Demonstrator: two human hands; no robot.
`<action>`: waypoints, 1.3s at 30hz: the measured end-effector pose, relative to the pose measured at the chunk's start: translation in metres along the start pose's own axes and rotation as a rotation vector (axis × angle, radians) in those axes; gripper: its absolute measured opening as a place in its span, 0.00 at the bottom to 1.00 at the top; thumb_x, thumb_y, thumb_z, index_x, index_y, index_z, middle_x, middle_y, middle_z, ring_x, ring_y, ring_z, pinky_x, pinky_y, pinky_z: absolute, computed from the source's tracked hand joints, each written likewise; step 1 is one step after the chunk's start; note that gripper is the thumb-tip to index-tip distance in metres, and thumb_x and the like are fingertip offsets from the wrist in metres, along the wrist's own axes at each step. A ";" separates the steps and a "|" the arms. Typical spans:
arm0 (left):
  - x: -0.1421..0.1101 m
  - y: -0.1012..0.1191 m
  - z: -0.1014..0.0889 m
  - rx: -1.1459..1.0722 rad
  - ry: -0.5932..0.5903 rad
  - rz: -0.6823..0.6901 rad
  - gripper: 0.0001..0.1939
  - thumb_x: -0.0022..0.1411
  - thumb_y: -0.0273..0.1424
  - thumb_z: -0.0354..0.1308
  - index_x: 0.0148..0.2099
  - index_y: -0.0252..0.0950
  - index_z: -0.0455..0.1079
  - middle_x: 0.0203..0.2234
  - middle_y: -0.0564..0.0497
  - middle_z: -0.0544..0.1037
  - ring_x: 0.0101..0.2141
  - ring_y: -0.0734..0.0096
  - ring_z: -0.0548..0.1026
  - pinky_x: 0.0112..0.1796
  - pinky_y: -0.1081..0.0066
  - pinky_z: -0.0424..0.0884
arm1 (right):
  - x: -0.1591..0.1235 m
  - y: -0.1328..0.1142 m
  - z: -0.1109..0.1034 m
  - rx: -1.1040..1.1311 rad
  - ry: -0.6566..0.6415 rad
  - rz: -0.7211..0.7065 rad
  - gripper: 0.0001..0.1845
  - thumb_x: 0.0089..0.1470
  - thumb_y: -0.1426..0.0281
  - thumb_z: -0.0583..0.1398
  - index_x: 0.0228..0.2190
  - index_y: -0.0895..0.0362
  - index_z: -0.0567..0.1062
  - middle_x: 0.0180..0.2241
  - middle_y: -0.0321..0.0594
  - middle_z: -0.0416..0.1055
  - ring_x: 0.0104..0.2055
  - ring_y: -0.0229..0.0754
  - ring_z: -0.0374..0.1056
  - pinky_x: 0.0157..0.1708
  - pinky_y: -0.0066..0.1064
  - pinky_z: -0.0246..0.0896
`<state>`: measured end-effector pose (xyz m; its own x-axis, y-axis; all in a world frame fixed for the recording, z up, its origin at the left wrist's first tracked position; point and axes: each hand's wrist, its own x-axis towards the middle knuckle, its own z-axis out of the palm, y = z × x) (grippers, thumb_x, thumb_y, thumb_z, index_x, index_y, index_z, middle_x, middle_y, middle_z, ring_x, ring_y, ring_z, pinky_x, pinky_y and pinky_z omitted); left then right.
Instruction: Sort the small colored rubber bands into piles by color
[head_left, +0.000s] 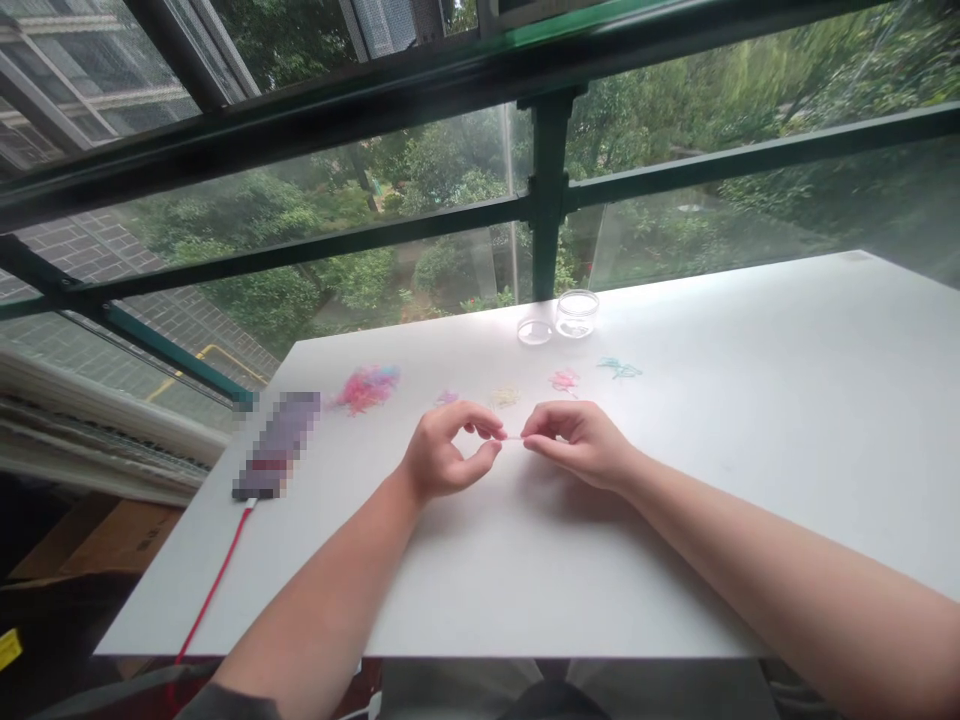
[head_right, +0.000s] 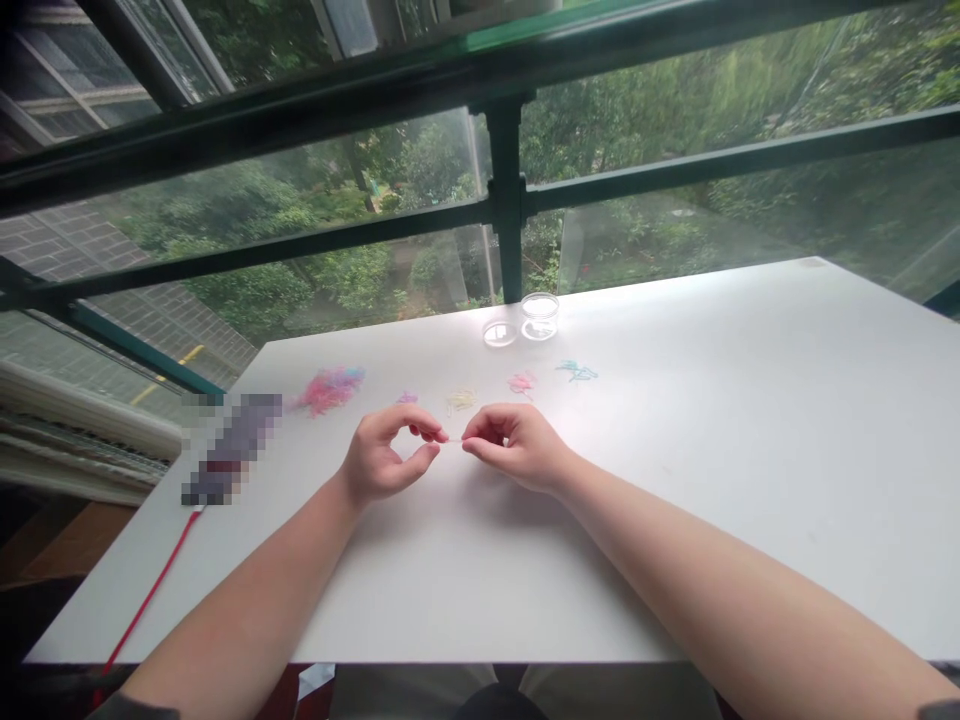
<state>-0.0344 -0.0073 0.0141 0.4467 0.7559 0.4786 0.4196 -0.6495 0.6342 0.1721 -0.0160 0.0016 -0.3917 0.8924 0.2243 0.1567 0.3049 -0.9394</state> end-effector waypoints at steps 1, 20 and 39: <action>0.000 -0.001 0.000 -0.007 0.000 0.000 0.05 0.52 0.29 0.56 0.34 0.37 0.69 0.27 0.50 0.79 0.27 0.72 0.74 0.33 0.69 0.71 | 0.000 0.000 0.000 0.009 0.005 0.002 0.09 0.49 0.65 0.60 0.26 0.59 0.73 0.21 0.38 0.67 0.23 0.35 0.59 0.24 0.27 0.57; 0.004 -0.026 -0.010 0.057 0.184 -0.061 0.02 0.53 0.28 0.57 0.32 0.36 0.69 0.22 0.53 0.74 0.24 0.75 0.70 0.28 0.73 0.68 | 0.018 0.024 -0.042 -0.749 0.228 0.166 0.08 0.49 0.69 0.58 0.24 0.56 0.77 0.24 0.38 0.68 0.28 0.39 0.63 0.31 0.30 0.56; 0.003 -0.029 -0.014 0.077 0.189 -0.061 0.03 0.54 0.26 0.56 0.33 0.34 0.70 0.22 0.53 0.73 0.24 0.77 0.69 0.29 0.74 0.67 | 0.019 0.034 -0.068 -0.662 0.444 0.317 0.13 0.50 0.72 0.51 0.33 0.56 0.74 0.27 0.37 0.71 0.27 0.37 0.64 0.29 0.28 0.56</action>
<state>-0.0561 0.0150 0.0059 0.2655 0.7916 0.5503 0.5036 -0.6006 0.6210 0.2315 0.0335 -0.0090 0.1302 0.9737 0.1870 0.7498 0.0267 -0.6611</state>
